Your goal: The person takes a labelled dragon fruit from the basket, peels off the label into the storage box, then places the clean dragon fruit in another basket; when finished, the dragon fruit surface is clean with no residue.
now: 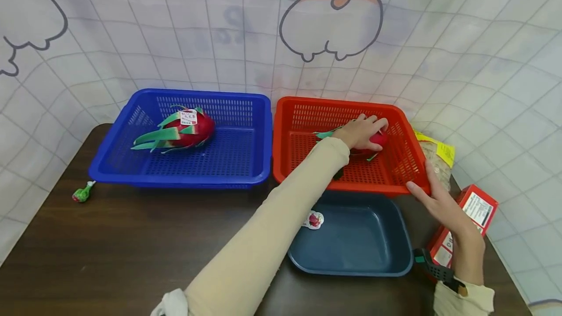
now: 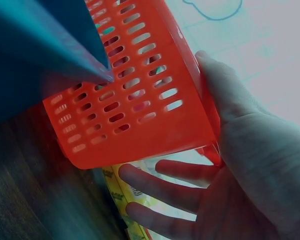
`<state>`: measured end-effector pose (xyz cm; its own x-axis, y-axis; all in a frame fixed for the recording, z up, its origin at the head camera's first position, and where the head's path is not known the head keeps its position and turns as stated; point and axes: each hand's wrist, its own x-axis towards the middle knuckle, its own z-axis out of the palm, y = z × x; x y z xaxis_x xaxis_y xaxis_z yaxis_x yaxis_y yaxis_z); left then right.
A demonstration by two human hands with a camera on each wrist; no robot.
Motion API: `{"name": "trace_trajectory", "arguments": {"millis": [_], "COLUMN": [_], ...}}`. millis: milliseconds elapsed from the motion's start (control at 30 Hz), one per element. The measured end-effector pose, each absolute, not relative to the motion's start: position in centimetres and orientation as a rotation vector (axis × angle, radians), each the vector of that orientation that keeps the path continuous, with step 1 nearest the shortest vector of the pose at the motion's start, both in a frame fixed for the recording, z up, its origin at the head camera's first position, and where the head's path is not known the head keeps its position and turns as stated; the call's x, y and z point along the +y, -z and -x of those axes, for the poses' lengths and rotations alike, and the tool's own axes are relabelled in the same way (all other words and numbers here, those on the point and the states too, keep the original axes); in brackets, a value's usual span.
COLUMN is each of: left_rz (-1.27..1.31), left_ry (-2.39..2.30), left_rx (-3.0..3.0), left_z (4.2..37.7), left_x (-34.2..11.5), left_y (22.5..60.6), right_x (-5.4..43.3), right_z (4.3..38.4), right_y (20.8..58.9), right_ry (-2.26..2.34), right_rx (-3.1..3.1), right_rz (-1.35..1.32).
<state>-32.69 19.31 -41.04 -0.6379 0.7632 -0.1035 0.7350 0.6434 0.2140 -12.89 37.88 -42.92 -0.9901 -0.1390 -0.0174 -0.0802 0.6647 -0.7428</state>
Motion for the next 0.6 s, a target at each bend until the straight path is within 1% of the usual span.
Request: {"name": "trace_trajectory", "arguments": {"millis": [200,367,467,600], "left_rz": [-0.972,-0.798,-0.831,-1.032], "left_ry": [-0.115,-0.195,-0.291,-0.466], "left_rx": [2.648,2.58,2.519,2.426], "left_z": [31.5,31.1,31.7,32.2], "left_x": [18.7,17.5,17.1,16.3], "left_y": [38.5,36.8,35.5,33.7], "right_x": [37.8,37.5,37.5,37.9], "right_z": [12.8,12.8,12.7,12.7], "right_y": [42.6,42.9,43.0,42.9], "right_ry": [1.233,1.236,1.231,1.21], "right_rx": [2.789,2.777,2.777,2.788], "right_rz": [0.141,0.126,0.115,0.102]}}
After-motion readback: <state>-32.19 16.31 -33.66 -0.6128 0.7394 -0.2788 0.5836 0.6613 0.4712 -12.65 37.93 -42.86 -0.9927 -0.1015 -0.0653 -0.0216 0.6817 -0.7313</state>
